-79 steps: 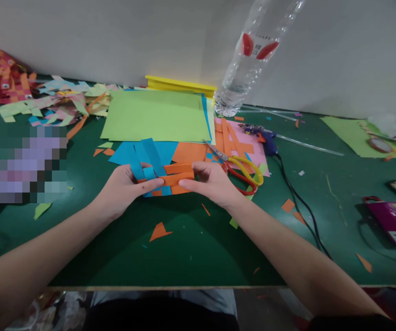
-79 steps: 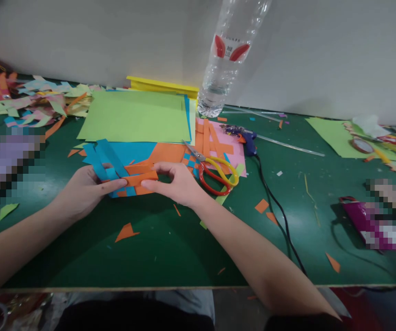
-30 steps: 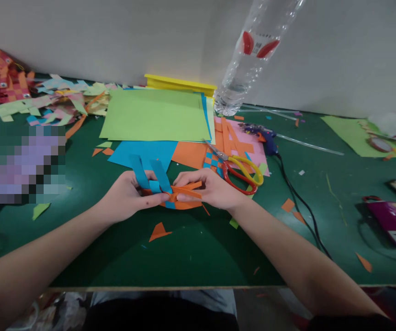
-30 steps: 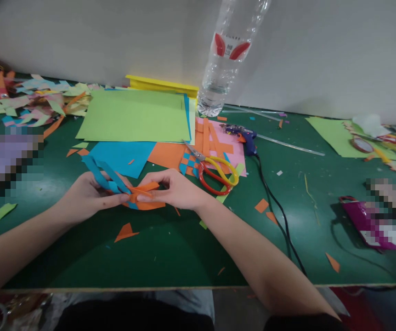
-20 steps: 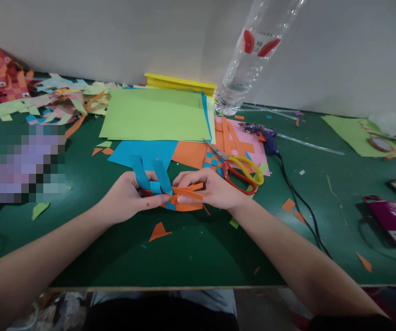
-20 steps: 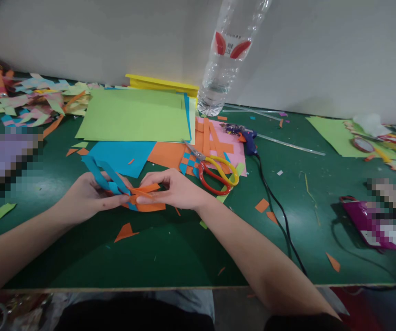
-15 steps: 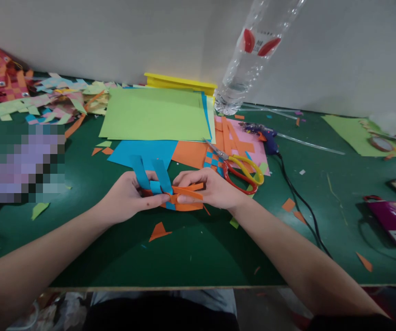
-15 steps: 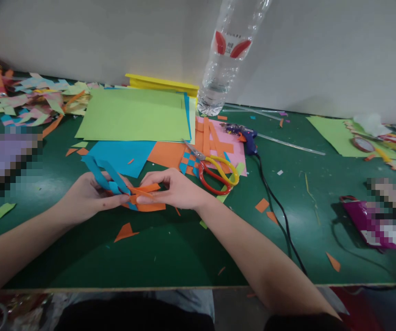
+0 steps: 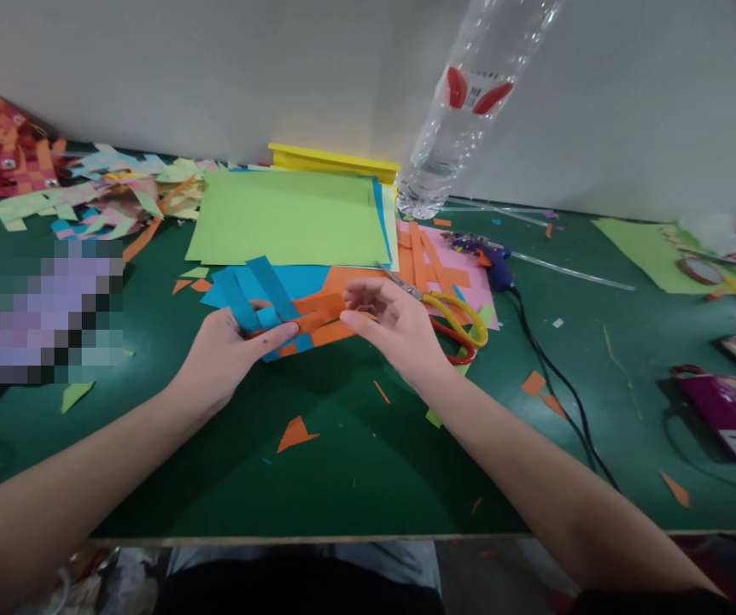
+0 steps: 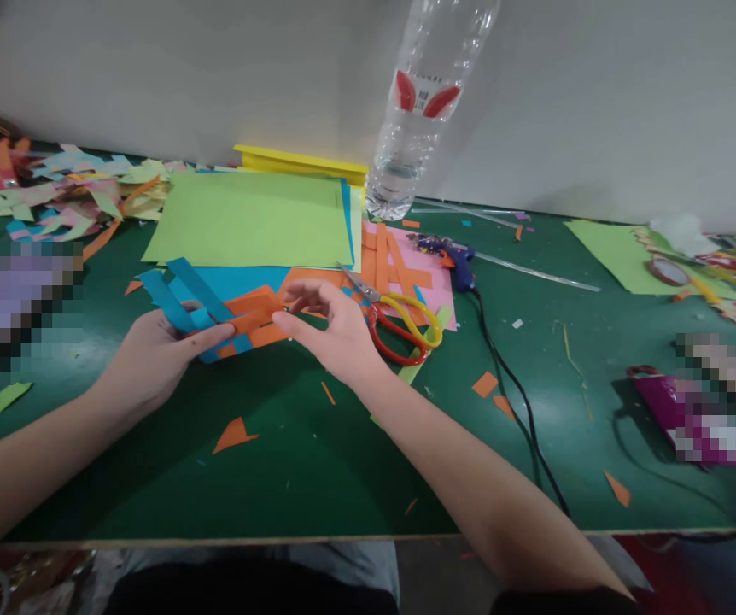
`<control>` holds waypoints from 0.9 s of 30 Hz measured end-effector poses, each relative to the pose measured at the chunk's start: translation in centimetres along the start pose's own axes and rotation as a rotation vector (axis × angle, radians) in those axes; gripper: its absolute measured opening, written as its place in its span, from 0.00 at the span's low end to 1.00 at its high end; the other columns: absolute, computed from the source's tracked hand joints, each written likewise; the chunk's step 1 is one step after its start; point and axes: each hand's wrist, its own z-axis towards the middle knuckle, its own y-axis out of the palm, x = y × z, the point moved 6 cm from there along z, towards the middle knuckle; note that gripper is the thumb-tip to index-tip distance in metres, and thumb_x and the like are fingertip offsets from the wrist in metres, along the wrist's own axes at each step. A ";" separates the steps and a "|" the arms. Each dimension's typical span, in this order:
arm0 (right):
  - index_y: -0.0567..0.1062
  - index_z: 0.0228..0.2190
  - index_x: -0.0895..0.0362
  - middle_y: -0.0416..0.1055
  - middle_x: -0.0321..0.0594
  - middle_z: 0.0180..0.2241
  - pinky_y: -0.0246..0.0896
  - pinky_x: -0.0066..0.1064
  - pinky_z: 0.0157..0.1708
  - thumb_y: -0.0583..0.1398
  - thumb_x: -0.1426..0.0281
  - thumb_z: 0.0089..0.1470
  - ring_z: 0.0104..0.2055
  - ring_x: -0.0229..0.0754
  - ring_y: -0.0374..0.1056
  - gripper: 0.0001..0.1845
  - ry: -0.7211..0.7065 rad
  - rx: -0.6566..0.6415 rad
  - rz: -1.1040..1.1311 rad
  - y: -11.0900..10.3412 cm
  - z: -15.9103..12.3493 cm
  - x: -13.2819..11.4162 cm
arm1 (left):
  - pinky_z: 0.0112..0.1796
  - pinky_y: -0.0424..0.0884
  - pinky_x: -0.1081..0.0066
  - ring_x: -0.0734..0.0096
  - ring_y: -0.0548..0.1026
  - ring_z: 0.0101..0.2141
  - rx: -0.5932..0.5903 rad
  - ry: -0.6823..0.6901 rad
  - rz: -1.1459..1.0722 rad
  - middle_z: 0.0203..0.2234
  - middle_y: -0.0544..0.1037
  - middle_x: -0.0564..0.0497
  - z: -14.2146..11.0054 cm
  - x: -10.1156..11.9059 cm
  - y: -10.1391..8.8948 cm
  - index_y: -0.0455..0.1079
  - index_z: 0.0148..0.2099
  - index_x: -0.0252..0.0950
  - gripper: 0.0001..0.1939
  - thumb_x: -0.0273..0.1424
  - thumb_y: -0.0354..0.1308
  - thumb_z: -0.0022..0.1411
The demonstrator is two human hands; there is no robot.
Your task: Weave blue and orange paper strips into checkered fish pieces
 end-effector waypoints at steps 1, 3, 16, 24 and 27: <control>0.72 0.39 0.54 0.72 0.39 0.41 0.64 0.36 0.46 0.67 0.65 0.47 0.40 0.37 0.68 0.17 -0.008 0.047 -0.006 -0.3 0.0 0.0 | 0.32 0.72 0.68 0.67 0.74 0.27 0.025 0.008 0.032 0.23 0.73 0.54 -0.1 0.2 -0.2 0.67 0.25 0.37 0.18 0.44 0.67 0.52; 0.71 0.36 0.54 0.71 0.37 0.35 0.65 0.32 0.39 0.66 0.65 0.48 0.35 0.35 0.67 0.13 -0.004 0.139 0.000 -0.8 -0.2 0.1 | 0.32 0.71 0.67 0.66 0.74 0.28 0.075 0.056 0.160 0.22 0.74 0.54 -0.3 0.9 -0.6 0.69 0.25 0.38 0.16 0.43 0.65 0.54; 0.68 0.18 0.56 0.58 0.28 0.17 0.51 0.27 0.20 0.67 0.57 0.44 0.20 0.31 0.58 0.20 0.259 -0.168 -0.029 1.5 -1.1 0.7 | 0.49 0.63 0.61 0.66 0.77 0.40 -0.051 0.960 0.589 0.39 0.82 0.56 -3.1 5.0 1.1 0.76 0.39 0.50 0.11 0.29 0.54 0.65; 0.64 0.18 0.56 0.53 0.28 0.19 0.43 0.29 0.22 0.64 0.63 0.49 0.23 0.31 0.48 0.18 0.123 -0.148 -0.235 0.2 0.0 0.5 | 0.58 0.56 0.50 0.50 0.61 0.59 -0.312 0.947 0.757 0.57 0.67 0.43 -3.2 3.4 3.0 0.64 0.58 0.44 0.27 0.39 0.64 0.58; 0.66 0.19 0.56 0.53 0.28 0.19 0.43 0.29 0.22 0.63 0.63 0.50 0.23 0.31 0.47 0.16 0.056 -0.080 -0.312 -0.6 0.3 0.0 | 0.60 0.53 0.45 0.45 0.56 0.61 -0.322 0.906 0.679 0.60 0.61 0.41 -3.4 4.0 2.7 0.59 0.61 0.43 0.37 0.47 0.66 0.54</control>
